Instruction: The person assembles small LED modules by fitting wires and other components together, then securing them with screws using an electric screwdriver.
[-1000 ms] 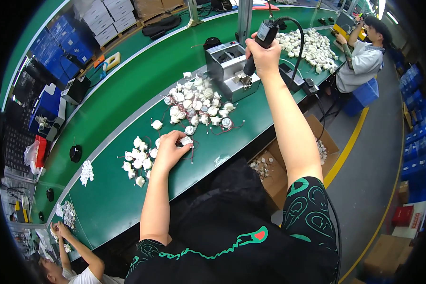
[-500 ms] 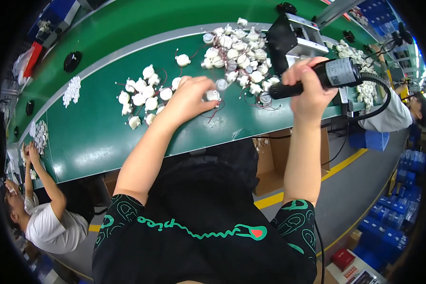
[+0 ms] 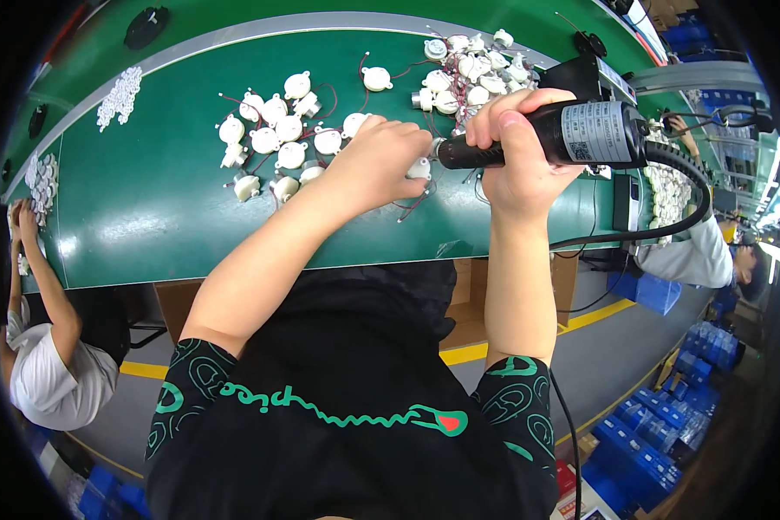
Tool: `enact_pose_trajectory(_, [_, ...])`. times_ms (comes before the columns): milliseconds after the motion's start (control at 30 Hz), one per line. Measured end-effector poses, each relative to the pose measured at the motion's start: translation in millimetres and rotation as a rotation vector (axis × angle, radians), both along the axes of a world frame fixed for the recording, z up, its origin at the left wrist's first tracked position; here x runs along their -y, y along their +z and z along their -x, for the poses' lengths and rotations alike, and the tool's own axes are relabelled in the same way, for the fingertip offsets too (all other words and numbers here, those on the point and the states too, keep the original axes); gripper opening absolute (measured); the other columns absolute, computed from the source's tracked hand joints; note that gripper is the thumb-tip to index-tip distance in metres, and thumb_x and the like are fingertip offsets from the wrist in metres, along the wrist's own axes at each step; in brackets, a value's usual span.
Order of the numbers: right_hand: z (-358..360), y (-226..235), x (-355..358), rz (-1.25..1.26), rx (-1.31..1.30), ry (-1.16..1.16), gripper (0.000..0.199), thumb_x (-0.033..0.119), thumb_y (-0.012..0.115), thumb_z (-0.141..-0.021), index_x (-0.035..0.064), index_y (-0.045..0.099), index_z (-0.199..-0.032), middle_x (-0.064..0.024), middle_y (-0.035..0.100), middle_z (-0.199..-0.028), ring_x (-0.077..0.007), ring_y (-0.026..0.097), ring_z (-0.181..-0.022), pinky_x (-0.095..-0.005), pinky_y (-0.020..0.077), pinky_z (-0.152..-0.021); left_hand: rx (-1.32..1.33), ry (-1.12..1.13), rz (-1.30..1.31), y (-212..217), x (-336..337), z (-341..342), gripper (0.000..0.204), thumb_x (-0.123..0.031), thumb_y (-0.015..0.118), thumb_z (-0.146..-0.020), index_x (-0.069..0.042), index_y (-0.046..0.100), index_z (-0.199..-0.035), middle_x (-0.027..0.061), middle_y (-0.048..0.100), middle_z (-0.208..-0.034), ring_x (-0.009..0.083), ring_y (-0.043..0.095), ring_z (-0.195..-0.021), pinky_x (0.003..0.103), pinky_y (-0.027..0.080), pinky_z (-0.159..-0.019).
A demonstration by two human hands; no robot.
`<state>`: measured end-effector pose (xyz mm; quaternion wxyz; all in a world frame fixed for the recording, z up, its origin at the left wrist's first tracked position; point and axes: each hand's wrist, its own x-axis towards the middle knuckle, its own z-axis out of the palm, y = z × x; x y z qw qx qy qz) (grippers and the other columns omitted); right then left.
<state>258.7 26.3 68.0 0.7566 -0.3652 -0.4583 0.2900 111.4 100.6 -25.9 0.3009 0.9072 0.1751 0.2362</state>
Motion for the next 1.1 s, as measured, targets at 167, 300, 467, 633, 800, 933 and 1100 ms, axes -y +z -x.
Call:
enact_pose_trajectory(167, [-1,-5,-4,0.021,-0.022,0.031,0.022,-0.011,0.051,-0.086,0.0035,0.048,-0.102,-0.0118,0.054,-0.074,-0.0191,0.050,-0.058,-0.0402,0.0491,-0.056,0.013,0.009,-0.013,-1,0,2,0.032,-0.019,0.079,-0.071,-0.007,0.062,-0.096,0.0090,0.064,-0.092,0.0286,0.064,-0.098,0.041,0.042,-0.089])
enact_pose_trajectory(300, [-2,-4,-5,0.016,0.008,0.046,0.021,-0.010,0.050,-0.086,0.0030,0.048,-0.102,-0.0123,0.054,-0.073,-0.0197,0.050,-0.058,-0.0399,0.0486,-0.055,-0.007,-0.009,-0.007,0,-1,0,0.032,-0.017,0.079,-0.071,-0.006,0.062,-0.095,0.0093,0.064,-0.092,0.0280,0.064,-0.098,0.041,0.042,-0.089])
enact_pose_trajectory(467, [-5,-6,-6,0.017,0.033,0.091,0.019,-0.008,0.051,-0.087,0.0027,0.047,-0.102,-0.0127,0.054,-0.074,-0.0200,0.050,-0.059,-0.0398,0.0492,-0.055,-0.015,-0.012,0.006,2,-2,1,0.031,-0.017,0.078,-0.071,-0.005,0.062,-0.096,0.0094,0.064,-0.092,0.0279,0.064,-0.097,0.041,0.042,-0.089])
enact_pose_trajectory(633, [-6,-7,-4,0.014,0.002,0.115,0.019,-0.003,0.054,-0.088,0.0036,0.046,-0.104,-0.0130,0.055,-0.077,-0.0209,0.051,-0.061,-0.0408,0.0494,-0.057,-0.025,-0.016,-0.001,2,-3,0,0.031,-0.017,0.078,-0.072,-0.005,0.063,-0.096,0.0095,0.065,-0.092,0.0276,0.065,-0.097,0.041,0.043,-0.088])
enact_pose_trajectory(800, [-8,-8,-4,0.011,0.014,0.141,0.021,0.000,0.057,-0.089,0.0047,0.045,-0.106,-0.0124,0.054,-0.077,-0.0215,0.051,-0.061,-0.0414,0.0491,-0.058,-0.034,-0.008,0.007,2,-3,0,0.031,-0.018,0.078,-0.071,-0.004,0.064,-0.095,0.0093,0.065,-0.091,0.0276,0.065,-0.096,0.041,0.043,-0.088])
enact_pose_trajectory(933, [-9,-9,-3,0.009,0.025,0.141,0.022,0.001,0.057,-0.089,0.0057,0.046,-0.107,-0.0121,0.053,-0.077,-0.0217,0.051,-0.062,-0.0409,0.0489,-0.059,-0.018,-0.006,0.006,-1,-3,-1,0.031,-0.018,0.078,-0.071,-0.004,0.064,-0.094,0.0092,0.065,-0.091,0.0275,0.065,-0.096,0.041,0.043,-0.087])
enact_pose_trajectory(1100, [-12,-12,-1,0.020,0.037,0.145,0.024,0.002,0.057,-0.088,0.0066,0.046,-0.109,-0.0112,0.053,-0.077,-0.0217,0.051,-0.062,-0.0410,0.0488,-0.059,0.002,-0.002,0.004,-3,-3,-3,0.030,-0.017,0.078,-0.071,-0.004,0.064,-0.095,0.0090,0.065,-0.090,0.0272,0.065,-0.095,0.041,0.043,-0.086])
